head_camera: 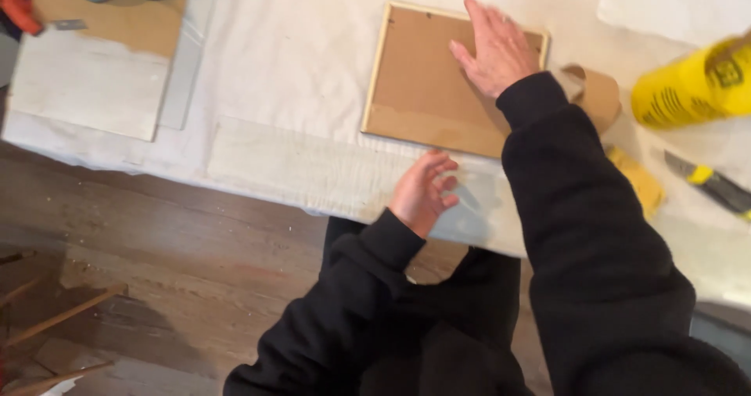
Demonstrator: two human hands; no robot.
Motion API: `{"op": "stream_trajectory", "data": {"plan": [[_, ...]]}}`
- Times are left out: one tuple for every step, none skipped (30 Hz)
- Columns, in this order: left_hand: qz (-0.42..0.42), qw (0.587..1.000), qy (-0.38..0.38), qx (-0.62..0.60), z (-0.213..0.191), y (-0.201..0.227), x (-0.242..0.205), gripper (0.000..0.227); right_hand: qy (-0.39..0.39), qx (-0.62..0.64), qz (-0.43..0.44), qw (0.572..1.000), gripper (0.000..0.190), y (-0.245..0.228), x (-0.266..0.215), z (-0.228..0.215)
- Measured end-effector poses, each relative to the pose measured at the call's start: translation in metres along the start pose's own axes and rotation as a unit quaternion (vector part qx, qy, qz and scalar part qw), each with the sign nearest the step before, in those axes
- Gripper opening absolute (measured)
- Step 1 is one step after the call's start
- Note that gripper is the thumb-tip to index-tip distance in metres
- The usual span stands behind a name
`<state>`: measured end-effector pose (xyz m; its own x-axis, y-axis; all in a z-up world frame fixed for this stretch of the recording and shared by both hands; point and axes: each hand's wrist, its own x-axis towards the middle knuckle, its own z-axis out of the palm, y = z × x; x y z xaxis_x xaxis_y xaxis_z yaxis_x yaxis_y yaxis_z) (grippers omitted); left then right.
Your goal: Apply mounting tape and finishing backing to an art frame.
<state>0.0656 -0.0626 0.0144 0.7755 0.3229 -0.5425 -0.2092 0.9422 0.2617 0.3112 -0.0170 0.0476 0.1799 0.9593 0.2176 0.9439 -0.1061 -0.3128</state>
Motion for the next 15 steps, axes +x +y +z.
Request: {"op": "stream_trajectory", "data": {"plan": [[0.003, 1.000, 0.011, -0.009, 0.004, -0.001, 0.001, 0.027, -0.029, -0.001, 0.014, 0.999, 0.063, 0.010, 0.013, 0.019], [0.012, 1.000, 0.011, -0.012, 0.005, 0.001, 0.004, 0.027, -0.028, -0.001, 0.005, 1.000, 0.063, 0.011, 0.019, 0.023], [0.017, 0.999, 0.009, -0.026, 0.006, -0.001, 0.005, 0.024, -0.038, 0.008, 0.033, 0.999, 0.063, 0.013, 0.019, 0.028], [0.021, 0.999, 0.008, -0.040, 0.007, -0.004, 0.006, 0.022, -0.048, 0.017, 0.060, 0.997, 0.063, 0.016, 0.019, 0.032], [0.026, 0.999, 0.007, -0.041, 0.006, -0.002, 0.009, 0.022, -0.047, 0.016, 0.056, 0.997, 0.063, 0.013, 0.023, 0.032], [0.040, 0.998, 0.004, -0.049, 0.006, -0.001, 0.011, 0.019, -0.038, 0.017, 0.056, 0.998, 0.062, 0.011, 0.026, 0.032], [0.045, 0.997, 0.000, -0.056, 0.007, -0.005, 0.012, 0.016, -0.031, 0.015, 0.065, 0.997, 0.061, 0.011, 0.020, 0.028], [0.041, 0.998, -0.002, -0.056, 0.003, -0.012, 0.014, 0.016, -0.030, 0.011, 0.069, 0.997, 0.061, 0.006, 0.020, 0.022], [0.058, 0.997, -0.003, -0.055, 0.000, -0.018, 0.016, 0.015, -0.033, 0.027, 0.088, 0.995, 0.058, 0.001, 0.021, 0.015], [0.075, 0.996, -0.004, -0.054, -0.003, -0.023, 0.018, 0.015, -0.035, 0.043, 0.108, 0.993, 0.055, -0.005, 0.023, 0.007], [0.081, 0.995, -0.009, -0.053, -0.005, -0.026, 0.026, 0.015, -0.030, 0.041, 0.102, 0.993, 0.055, -0.016, 0.025, -0.009], [0.118, 0.992, 0.000, -0.043, -0.008, -0.029, 0.035, 0.018, 0.009, 0.030, 0.073, 0.997, 0.053, -0.027, 0.026, -0.025], [0.148, 0.988, 0.016, -0.035, -0.014, -0.039, 0.038, 0.022, 0.042, 0.021, 0.050, 0.998, 0.051, -0.039, 0.018, -0.039], [0.146, 0.988, 0.017, -0.036, -0.010, -0.034, 0.033, 0.022, 0.041, 0.021, 0.051, 0.998, 0.051, -0.058, 0.011, -0.058], [0.195, 0.980, 0.044, -0.005, -0.004, -0.035, 0.029, 0.033, 0.081, 0.002, 0.007, 0.997, 0.050, -0.073, 0.000, -0.080]]}}
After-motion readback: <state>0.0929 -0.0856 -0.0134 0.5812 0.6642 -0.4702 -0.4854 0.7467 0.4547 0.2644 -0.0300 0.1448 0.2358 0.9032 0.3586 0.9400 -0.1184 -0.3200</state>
